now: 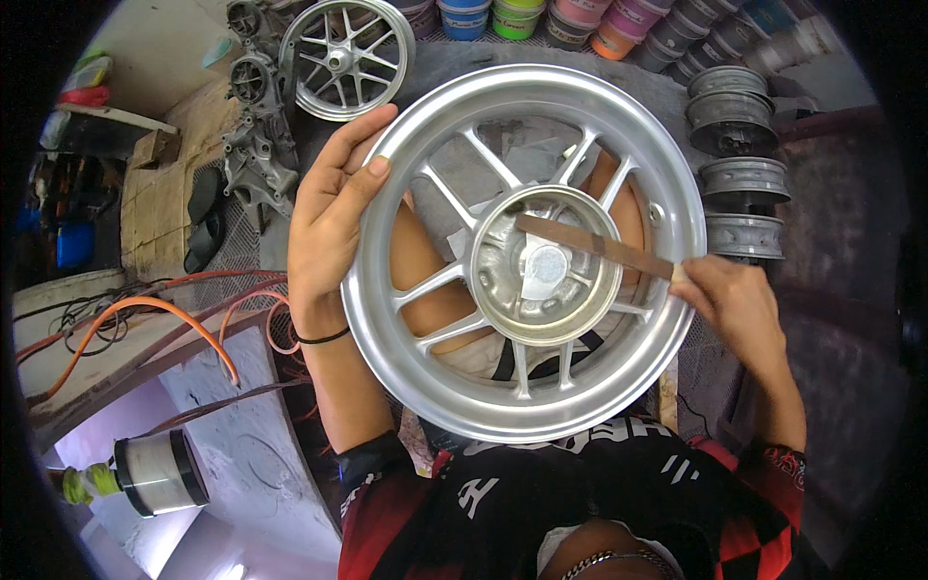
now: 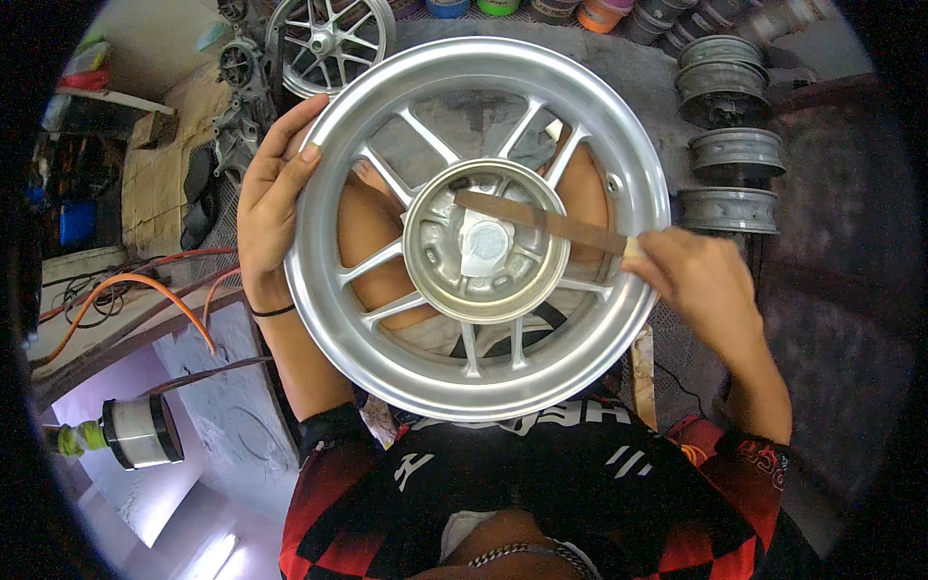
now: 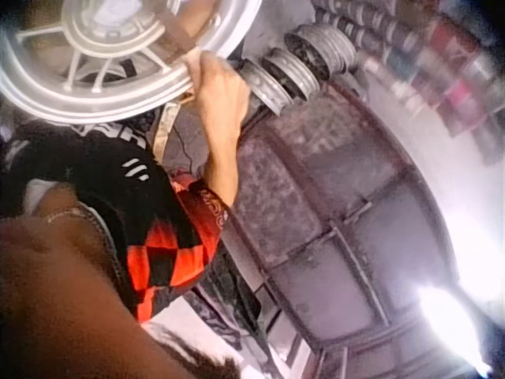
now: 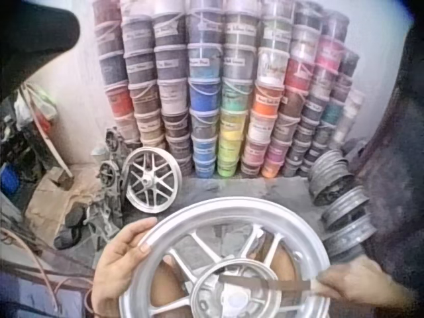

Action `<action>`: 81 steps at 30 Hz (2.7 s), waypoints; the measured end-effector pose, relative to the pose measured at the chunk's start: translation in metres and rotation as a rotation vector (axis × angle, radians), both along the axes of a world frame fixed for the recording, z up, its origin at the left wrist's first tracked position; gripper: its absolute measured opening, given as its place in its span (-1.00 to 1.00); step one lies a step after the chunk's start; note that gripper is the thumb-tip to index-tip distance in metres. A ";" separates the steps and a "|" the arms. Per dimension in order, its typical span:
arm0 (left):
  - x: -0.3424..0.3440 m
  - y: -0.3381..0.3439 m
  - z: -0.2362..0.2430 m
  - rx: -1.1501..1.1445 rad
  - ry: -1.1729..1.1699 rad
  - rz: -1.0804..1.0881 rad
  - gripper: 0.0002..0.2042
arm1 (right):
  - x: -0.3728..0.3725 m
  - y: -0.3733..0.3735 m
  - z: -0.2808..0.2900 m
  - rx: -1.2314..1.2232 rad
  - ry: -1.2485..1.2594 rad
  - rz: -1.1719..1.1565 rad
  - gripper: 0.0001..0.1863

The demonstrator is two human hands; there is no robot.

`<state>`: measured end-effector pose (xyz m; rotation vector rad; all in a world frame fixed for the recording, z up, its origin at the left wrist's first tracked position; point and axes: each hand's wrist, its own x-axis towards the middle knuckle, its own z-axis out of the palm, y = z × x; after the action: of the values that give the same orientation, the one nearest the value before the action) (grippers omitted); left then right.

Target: The person applies masking tape to the center hub of a silver alloy wheel to protect it. They then use a metal file to smooth the surface of the wheel spokes and rim, working methodically around the wheel.

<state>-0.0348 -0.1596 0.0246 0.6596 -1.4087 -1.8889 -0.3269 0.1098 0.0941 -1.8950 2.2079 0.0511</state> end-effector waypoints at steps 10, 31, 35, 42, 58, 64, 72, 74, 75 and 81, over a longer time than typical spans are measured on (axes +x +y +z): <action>-0.001 -0.001 -0.003 0.000 -0.010 -0.002 -0.55 | -0.027 -0.046 0.017 -0.140 0.226 0.497 -0.60; 0.002 -0.001 -0.003 0.015 -0.011 0.027 -0.56 | -0.018 -0.055 0.020 -0.055 0.202 0.482 -0.62; 0.002 0.000 -0.003 -0.003 -0.023 0.036 -0.57 | -0.033 -0.059 0.029 -0.121 0.266 0.391 -0.61; 0.000 -0.002 -0.003 0.007 -0.011 0.017 -0.57 | -0.026 -0.053 0.012 -0.093 0.206 0.397 -0.62; 0.002 -0.001 -0.003 0.044 -0.010 0.037 -0.55 | -0.019 -0.035 0.031 -0.006 0.140 0.338 -0.57; 0.002 -0.002 -0.003 0.049 0.009 0.008 -0.54 | -0.019 -0.042 0.025 -0.034 0.172 0.226 -0.62; -0.001 -0.004 -0.006 0.038 0.036 -0.011 -0.46 | -0.010 -0.043 0.019 -0.069 0.128 0.232 -0.62; 0.002 -0.004 -0.004 0.044 0.012 0.013 -0.46 | -0.022 -0.035 0.027 -0.036 0.129 0.241 -0.58; 0.004 -0.003 -0.003 0.044 0.006 0.030 -0.46 | -0.025 -0.031 0.032 -0.022 0.129 0.246 -0.57; -0.001 -0.004 -0.007 0.063 0.035 0.012 -0.46 | -0.011 -0.037 0.019 -0.036 0.208 0.303 -0.58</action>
<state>-0.0354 -0.1636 0.0174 0.6604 -1.3252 -1.9328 -0.3376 0.0724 0.1129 -2.3239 2.0314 0.2722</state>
